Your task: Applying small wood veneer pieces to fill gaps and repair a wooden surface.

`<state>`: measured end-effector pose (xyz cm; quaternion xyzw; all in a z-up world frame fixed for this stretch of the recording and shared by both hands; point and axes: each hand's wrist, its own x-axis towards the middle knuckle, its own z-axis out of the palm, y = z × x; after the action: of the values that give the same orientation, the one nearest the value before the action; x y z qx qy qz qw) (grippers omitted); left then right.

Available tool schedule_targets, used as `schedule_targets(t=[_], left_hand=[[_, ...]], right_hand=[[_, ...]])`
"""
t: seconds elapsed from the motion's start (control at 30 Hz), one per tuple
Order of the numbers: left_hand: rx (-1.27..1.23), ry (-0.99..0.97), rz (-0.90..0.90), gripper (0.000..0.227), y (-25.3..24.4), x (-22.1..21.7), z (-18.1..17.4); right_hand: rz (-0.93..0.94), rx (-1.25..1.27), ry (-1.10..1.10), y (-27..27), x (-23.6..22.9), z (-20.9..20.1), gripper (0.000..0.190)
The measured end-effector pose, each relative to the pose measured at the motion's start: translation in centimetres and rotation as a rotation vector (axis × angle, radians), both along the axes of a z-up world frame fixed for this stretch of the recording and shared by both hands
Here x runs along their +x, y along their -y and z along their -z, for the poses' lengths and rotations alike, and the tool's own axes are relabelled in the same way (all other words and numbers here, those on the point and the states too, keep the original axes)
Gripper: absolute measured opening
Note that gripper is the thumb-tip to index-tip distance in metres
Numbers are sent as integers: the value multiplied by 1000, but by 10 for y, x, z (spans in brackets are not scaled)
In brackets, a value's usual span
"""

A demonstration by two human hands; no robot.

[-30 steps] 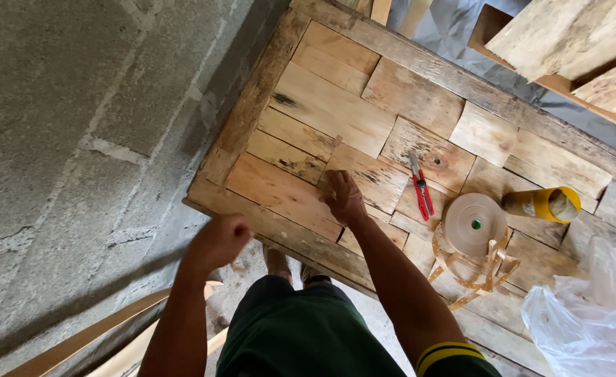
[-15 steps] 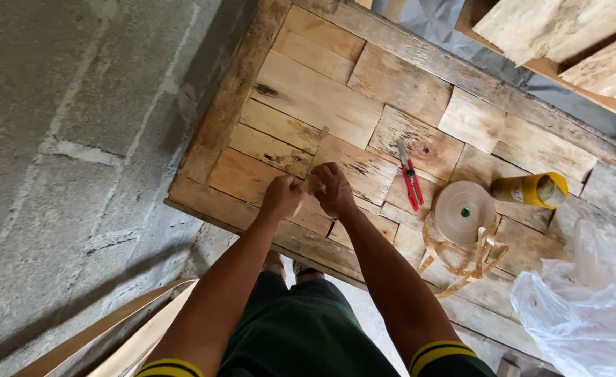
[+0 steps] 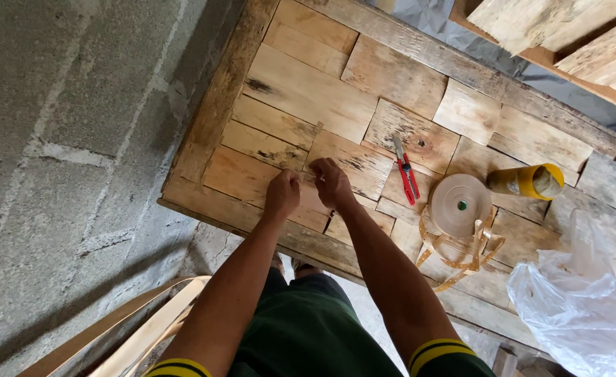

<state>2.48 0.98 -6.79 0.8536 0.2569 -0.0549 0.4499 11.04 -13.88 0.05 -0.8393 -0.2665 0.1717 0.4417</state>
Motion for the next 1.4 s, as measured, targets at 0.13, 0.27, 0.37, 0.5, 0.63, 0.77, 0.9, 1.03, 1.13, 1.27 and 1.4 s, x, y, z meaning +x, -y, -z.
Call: schedule_targets(t=[0.13, 0.27, 0.37, 0.5, 0.63, 0.77, 0.9, 1.03, 1.13, 1.27, 1.4], left_hand=[[-34, 29, -25, 20, -2, -5, -10], [-37, 17, -49, 20, -8, -5, -23], [-87, -9, -114, 23, -16, -3, -14], [-57, 114, -219, 22, -19, 0, -3], [-20, 133, -285, 19, -10, 2, -18], [184, 145, -356, 25, -1, 11, -27], [289, 347, -402, 37, 7, 2, -19], [238, 324, -415, 41, 7, 1, -22], [274, 280, -414, 43, 7, -1, -16], [244, 313, -425, 40, 5, -2, -14], [120, 143, -447, 32, -1, 5, -21]], right_hand=[[19, 14, 67, -1, -8, 2, 28], [15, 15, 84, -1, -5, 16, 22], [-31, -18, 125, -4, 0, 22, 18], [-111, -82, 191, -4, 6, 30, 13], [-131, -126, 197, -4, 5, 34, 16], [-113, -177, 224, -5, 4, 33, 13], [-21, -113, 106, -1, -6, 18, 9], [-29, -34, 218, 4, -14, 21, 5], [-30, -21, 230, 8, -19, 21, 11], [-61, -99, 370, 14, -33, 20, 25], [-126, -241, 486, 15, -41, 14, 34]])
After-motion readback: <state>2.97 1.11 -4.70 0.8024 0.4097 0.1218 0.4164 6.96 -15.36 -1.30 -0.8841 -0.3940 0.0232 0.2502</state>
